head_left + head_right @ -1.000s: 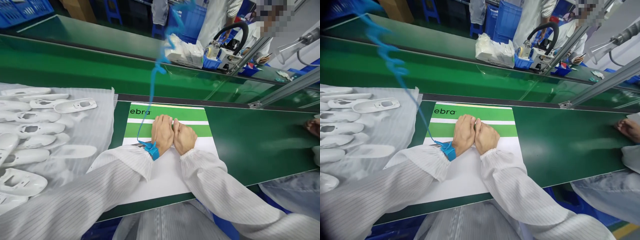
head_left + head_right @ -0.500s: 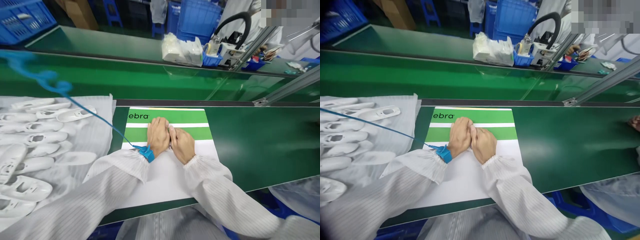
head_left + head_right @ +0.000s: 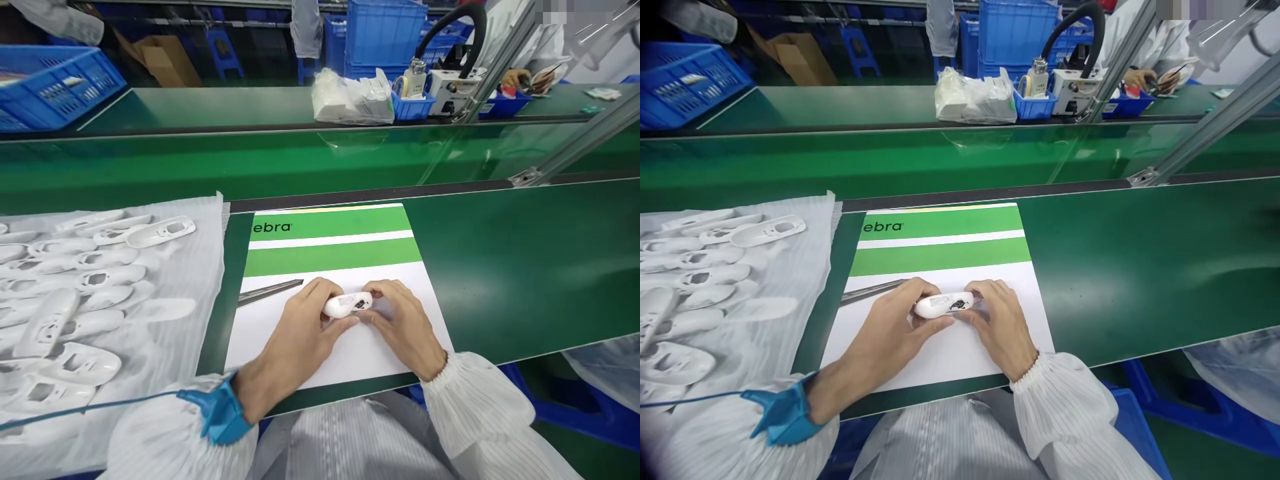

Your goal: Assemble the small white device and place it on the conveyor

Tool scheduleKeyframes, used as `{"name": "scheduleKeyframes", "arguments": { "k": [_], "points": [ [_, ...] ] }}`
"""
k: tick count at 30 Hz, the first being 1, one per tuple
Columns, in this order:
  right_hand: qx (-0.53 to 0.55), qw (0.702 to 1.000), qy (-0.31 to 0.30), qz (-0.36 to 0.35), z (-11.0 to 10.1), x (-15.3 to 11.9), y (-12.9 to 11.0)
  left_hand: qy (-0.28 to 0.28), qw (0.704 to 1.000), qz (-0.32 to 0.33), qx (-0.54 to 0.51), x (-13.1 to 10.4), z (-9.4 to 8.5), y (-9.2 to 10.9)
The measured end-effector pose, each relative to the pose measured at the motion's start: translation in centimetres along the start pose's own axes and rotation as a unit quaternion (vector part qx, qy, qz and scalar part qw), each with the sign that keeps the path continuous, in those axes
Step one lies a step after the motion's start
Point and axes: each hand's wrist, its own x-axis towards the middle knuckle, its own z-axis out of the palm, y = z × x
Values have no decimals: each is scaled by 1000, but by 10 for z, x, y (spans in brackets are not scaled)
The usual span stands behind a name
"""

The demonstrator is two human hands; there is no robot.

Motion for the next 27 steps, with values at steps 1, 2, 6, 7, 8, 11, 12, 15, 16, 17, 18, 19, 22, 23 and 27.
{"name": "scheduleKeyframes", "arguments": {
  "k": [1, 2, 6, 7, 8, 11, 12, 15, 16, 17, 18, 19, 22, 23, 27],
  "points": [
    [9, 1000, 5, 9, 0, -2, 0, 15, 1000, 15, -10, -3, 3, 6],
    [14, 1000, 10, 15, -1, -3, 0, 26, 999, 29, -14, -4, 6, 12],
    [19, 999, 26, 11, -1, -8, 2, 52, 997, 64, 4, -9, 12, 21],
    [21, 999, 28, 9, 0, -8, 2, 57, 996, 69, 11, -9, 13, 22],
    [23, 999, 29, 7, 0, -9, 3, 62, 995, 74, 18, -10, 14, 22],
    [32, 999, 34, -5, 1, -10, 4, 73, 992, 94, 35, -14, 16, 21],
    [35, 999, 36, -11, 1, -10, 4, 73, 992, 100, 38, -15, 17, 21],
    [40, 998, 42, -29, 1, -10, 6, 70, 991, 107, 40, -17, 19, 22],
    [39, 998, 44, -33, 1, -10, 6, 69, 991, 109, 39, -18, 20, 23],
    [38, 998, 46, -37, 2, -9, 6, 68, 990, 114, 37, -18, 21, 23],
    [36, 997, 49, -41, 2, -9, 6, 69, 990, 119, 37, -19, 21, 23],
    [34, 997, 51, -44, 2, -9, 6, 72, 989, 125, 37, -19, 22, 23],
    [32, 997, 54, -49, 3, -8, 6, 79, 987, 134, 44, -20, 24, 22],
    [32, 997, 53, -49, 3, -8, 6, 80, 986, 136, 47, -20, 24, 22],
    [32, 997, 50, -49, 3, -9, 4, 82, 983, 151, 59, -21, 23, 23]
  ]
}}
